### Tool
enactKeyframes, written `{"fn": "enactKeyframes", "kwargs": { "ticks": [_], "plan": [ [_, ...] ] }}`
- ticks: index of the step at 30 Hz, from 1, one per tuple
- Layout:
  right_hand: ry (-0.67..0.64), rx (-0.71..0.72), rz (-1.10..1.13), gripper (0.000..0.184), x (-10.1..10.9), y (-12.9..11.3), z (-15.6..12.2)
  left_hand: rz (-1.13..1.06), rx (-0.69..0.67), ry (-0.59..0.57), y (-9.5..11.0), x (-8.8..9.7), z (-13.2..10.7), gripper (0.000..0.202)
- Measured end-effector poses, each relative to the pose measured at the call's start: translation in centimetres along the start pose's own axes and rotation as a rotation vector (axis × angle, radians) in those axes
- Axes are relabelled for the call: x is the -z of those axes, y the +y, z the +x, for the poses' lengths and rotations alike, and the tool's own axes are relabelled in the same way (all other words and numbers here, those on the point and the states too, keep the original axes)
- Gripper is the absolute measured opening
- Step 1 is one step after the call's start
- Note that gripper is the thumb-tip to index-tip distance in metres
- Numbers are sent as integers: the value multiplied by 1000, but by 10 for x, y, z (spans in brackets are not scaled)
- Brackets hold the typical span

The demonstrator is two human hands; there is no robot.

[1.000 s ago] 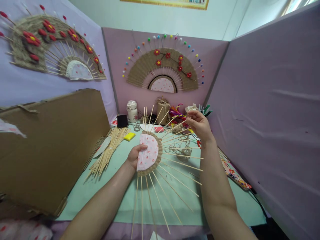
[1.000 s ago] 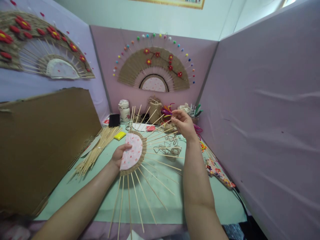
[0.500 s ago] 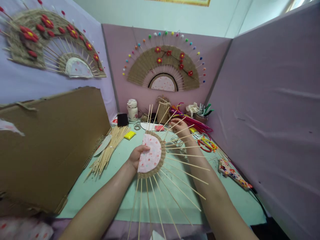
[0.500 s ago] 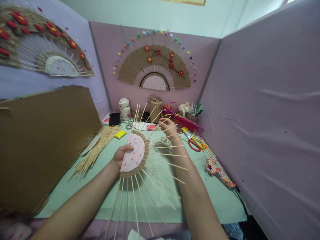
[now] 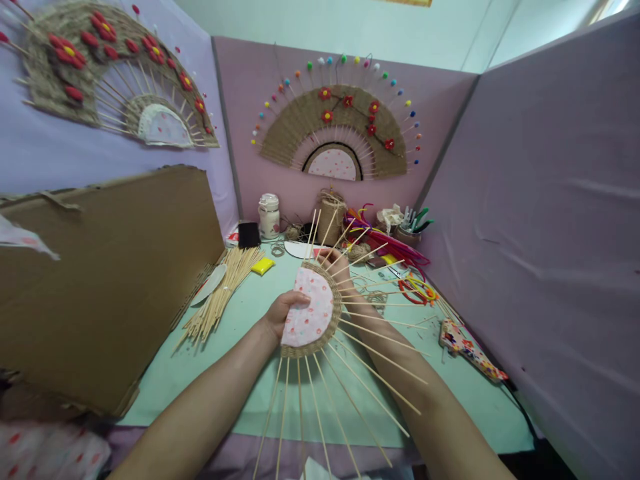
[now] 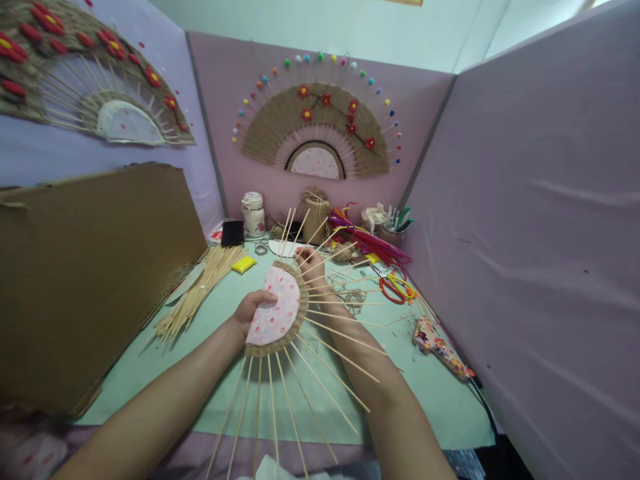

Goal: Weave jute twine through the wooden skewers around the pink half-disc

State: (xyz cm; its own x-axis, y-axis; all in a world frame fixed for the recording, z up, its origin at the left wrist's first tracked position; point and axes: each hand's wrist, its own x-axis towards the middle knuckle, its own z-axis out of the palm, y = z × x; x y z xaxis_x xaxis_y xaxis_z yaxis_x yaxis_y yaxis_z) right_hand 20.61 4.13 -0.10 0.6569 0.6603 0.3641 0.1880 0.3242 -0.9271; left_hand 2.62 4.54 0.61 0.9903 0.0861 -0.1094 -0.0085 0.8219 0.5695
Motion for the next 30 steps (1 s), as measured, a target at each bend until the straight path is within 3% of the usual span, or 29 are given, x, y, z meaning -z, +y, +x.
{"fn": "enactKeyframes", "kwargs": {
  "ticks": [6,12,18,25,30],
  "plan": [
    [66,37,1,16,8,-7,3,-56,23,-20,3,5,-2,35],
    [45,44,2,19,8,-14,4,-135,-152,-5,0,1,4,40],
    [9,38,-26,22,6,-18,2,-115,-138,-48,2,-8,1,44],
    [-5,36,-13,20,5,-19,0,-49,-16,-87,3,3,-4,40],
    [-72,10,5,25,20,-22,12,-20,1,-106,6,1,-7,35]
  ]
}}
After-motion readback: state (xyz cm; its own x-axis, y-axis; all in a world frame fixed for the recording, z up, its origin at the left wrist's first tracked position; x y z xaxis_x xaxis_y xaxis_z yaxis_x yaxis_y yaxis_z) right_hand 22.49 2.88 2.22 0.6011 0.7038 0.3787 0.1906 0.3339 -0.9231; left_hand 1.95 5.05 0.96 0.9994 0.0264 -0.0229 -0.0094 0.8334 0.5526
